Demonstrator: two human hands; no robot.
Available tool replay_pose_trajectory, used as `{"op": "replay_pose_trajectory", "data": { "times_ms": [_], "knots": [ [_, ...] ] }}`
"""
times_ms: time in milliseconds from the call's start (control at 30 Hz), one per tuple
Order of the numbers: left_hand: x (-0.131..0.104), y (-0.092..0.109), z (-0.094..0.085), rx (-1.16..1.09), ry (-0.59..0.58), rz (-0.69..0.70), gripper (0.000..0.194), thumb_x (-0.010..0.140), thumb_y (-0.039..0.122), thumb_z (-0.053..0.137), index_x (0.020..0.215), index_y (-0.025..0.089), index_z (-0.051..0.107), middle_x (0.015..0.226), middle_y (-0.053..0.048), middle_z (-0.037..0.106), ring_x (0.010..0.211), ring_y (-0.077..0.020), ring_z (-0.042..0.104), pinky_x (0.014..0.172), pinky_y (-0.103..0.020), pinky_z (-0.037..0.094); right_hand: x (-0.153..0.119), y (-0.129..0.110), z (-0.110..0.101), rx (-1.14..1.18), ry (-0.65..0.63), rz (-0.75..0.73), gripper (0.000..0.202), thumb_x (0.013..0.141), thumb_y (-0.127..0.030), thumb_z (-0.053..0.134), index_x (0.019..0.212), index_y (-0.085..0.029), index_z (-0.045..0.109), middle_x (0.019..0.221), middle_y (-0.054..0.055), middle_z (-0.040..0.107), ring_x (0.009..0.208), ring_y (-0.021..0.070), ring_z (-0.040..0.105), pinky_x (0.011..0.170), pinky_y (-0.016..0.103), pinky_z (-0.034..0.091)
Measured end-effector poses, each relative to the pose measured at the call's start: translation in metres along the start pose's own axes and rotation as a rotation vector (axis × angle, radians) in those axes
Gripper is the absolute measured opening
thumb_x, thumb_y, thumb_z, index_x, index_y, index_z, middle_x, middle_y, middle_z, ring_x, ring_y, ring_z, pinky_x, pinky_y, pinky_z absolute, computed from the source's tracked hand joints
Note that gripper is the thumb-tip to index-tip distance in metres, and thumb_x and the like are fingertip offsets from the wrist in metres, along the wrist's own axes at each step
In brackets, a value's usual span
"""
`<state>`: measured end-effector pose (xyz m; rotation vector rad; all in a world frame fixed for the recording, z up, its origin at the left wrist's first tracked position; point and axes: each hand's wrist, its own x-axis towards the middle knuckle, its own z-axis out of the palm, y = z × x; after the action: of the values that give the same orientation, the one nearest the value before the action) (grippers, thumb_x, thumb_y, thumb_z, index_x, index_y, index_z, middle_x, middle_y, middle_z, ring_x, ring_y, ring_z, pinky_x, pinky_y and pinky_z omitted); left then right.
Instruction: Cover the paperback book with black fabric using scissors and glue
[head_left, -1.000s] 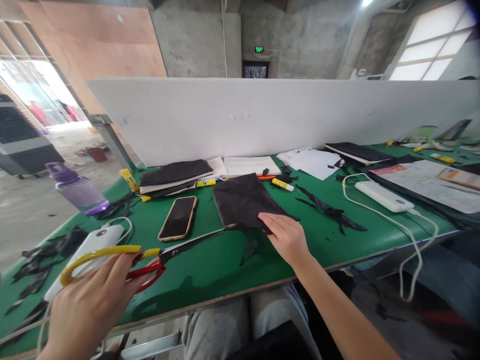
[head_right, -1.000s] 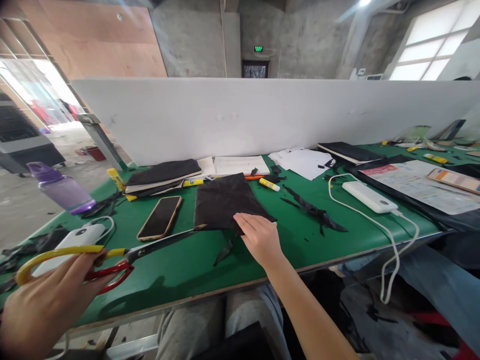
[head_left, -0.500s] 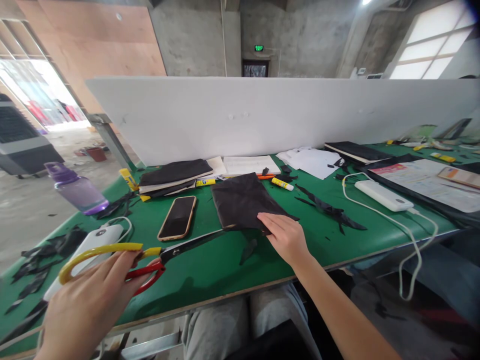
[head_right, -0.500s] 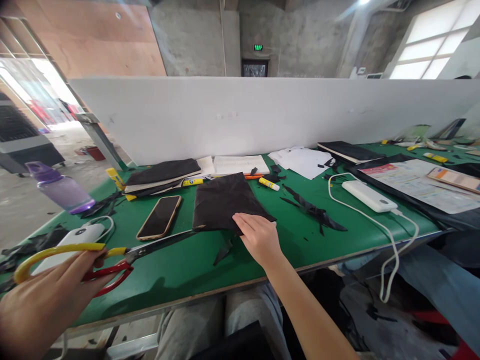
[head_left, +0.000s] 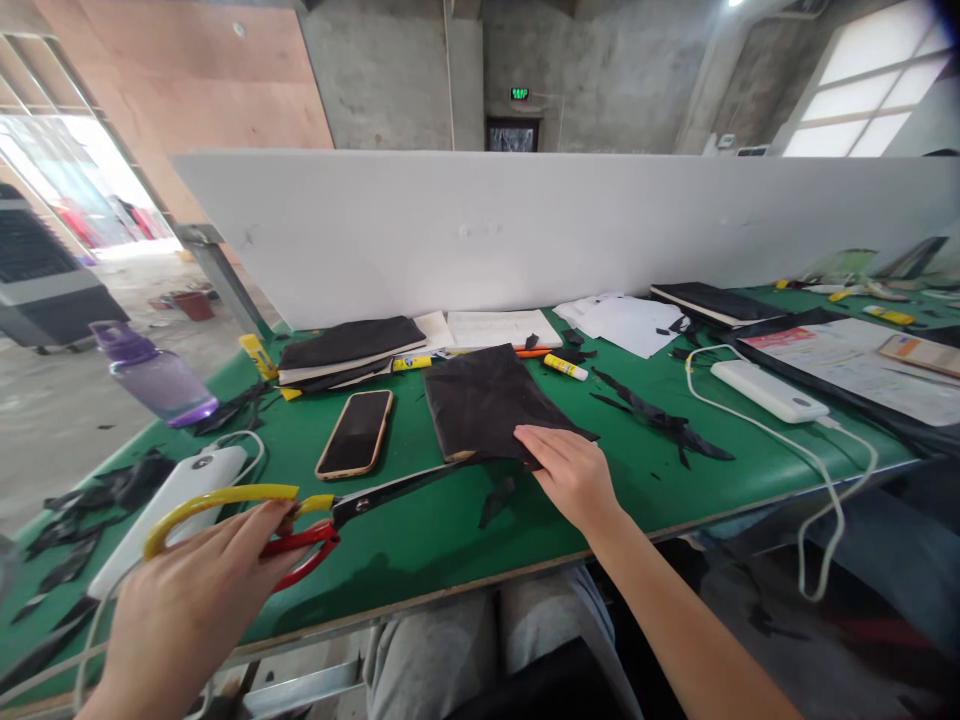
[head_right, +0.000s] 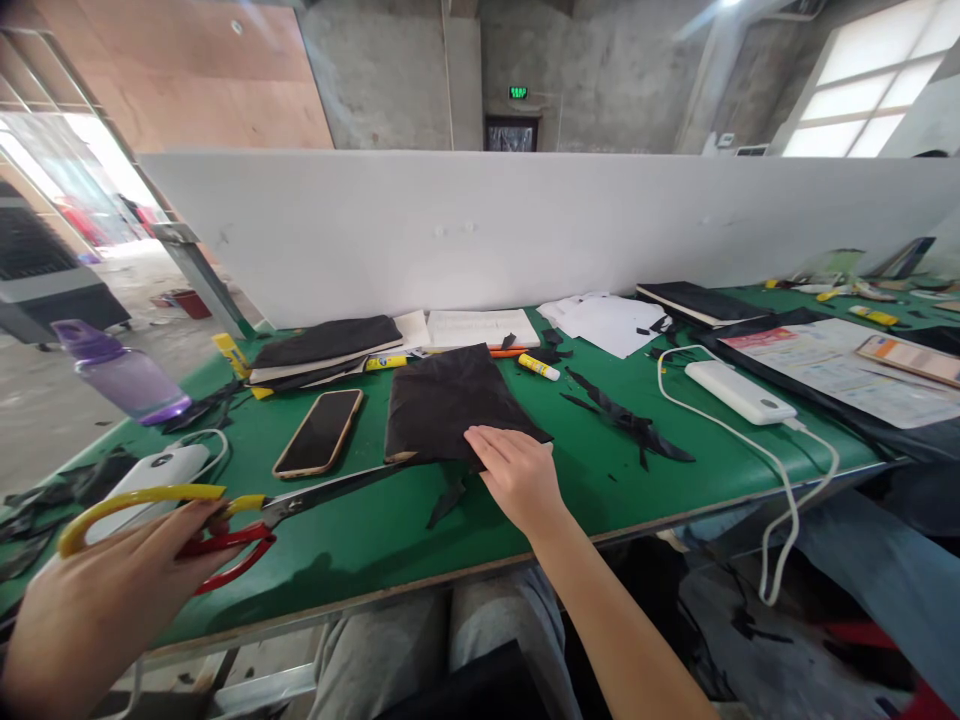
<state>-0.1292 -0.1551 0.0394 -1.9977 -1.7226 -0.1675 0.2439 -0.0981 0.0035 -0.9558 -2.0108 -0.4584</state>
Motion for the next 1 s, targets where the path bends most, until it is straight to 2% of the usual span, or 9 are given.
{"op": "replay_pose_trajectory", "data": {
  "times_ms": [367, 433, 533, 633, 767, 1000],
  "knots": [
    [0.002, 0.001, -0.004, -0.025, -0.148, 0.01, 0.036, 0.087, 0.041, 0.037, 0.099, 0.021, 0.064, 0.087, -0.007, 0.072, 0.077, -0.0249, 0.068, 0.06, -0.032, 0.047, 0.0, 0.0, 0.0, -0.009, -0.006, 0.003, 0.049, 0.076, 0.002, 0.045, 0.117, -0.016, 0.063, 0.109, 0.007, 0.069, 0.101, 0.0196, 0.065, 0.087, 0.034, 0.055],
    [0.002, 0.001, -0.003, 0.011, -0.119, 0.044, 0.036, 0.088, 0.04, 0.036, 0.103, 0.02, 0.062, 0.093, -0.008, 0.072, 0.079, -0.0258, 0.068, 0.061, -0.034, 0.048, 0.0, -0.001, 0.001, -0.01, 0.0, 0.0, 0.05, 0.076, 0.003, 0.045, 0.118, -0.017, 0.062, 0.109, 0.007, 0.069, 0.101, 0.0194, 0.065, 0.087, 0.034, 0.055],
    [0.002, -0.001, 0.0, 0.013, 0.003, 0.155, 0.035, 0.087, 0.038, 0.036, 0.104, 0.017, 0.058, 0.106, -0.012, 0.068, 0.092, -0.0273, 0.066, 0.071, -0.036, 0.049, 0.0, -0.001, 0.001, -0.009, 0.006, -0.005, 0.051, 0.075, 0.003, 0.045, 0.119, -0.017, 0.062, 0.108, 0.007, 0.07, 0.1, 0.0194, 0.065, 0.086, 0.034, 0.055],
    [0.001, -0.001, 0.005, -0.04, 0.101, 0.225, 0.032, 0.087, 0.04, 0.035, 0.098, 0.018, 0.055, 0.098, -0.011, 0.067, 0.089, -0.0268, 0.066, 0.068, -0.036, 0.05, 0.0, -0.001, 0.001, -0.007, 0.003, -0.008, 0.05, 0.075, 0.003, 0.045, 0.118, -0.016, 0.062, 0.108, 0.007, 0.07, 0.1, 0.0195, 0.065, 0.086, 0.034, 0.055],
    [-0.001, 0.002, 0.009, -0.045, 0.122, 0.235, 0.031, 0.087, 0.045, 0.036, 0.093, 0.019, 0.051, 0.085, -0.009, 0.065, 0.076, -0.0258, 0.066, 0.065, -0.037, 0.049, 0.0, 0.0, 0.001, -0.009, 0.003, -0.008, 0.049, 0.075, 0.004, 0.045, 0.117, -0.015, 0.063, 0.109, 0.007, 0.069, 0.101, 0.0194, 0.065, 0.087, 0.034, 0.055],
    [-0.002, 0.004, 0.003, -0.013, 0.15, 0.241, 0.027, 0.084, 0.044, 0.042, 0.087, 0.018, 0.049, 0.083, -0.011, 0.061, 0.08, -0.0281, 0.063, 0.07, -0.04, 0.048, -0.001, 0.0, 0.002, -0.013, -0.014, -0.012, 0.049, 0.075, 0.003, 0.046, 0.117, -0.015, 0.062, 0.109, 0.008, 0.069, 0.101, 0.0198, 0.065, 0.087, 0.034, 0.054]
  ]
}}
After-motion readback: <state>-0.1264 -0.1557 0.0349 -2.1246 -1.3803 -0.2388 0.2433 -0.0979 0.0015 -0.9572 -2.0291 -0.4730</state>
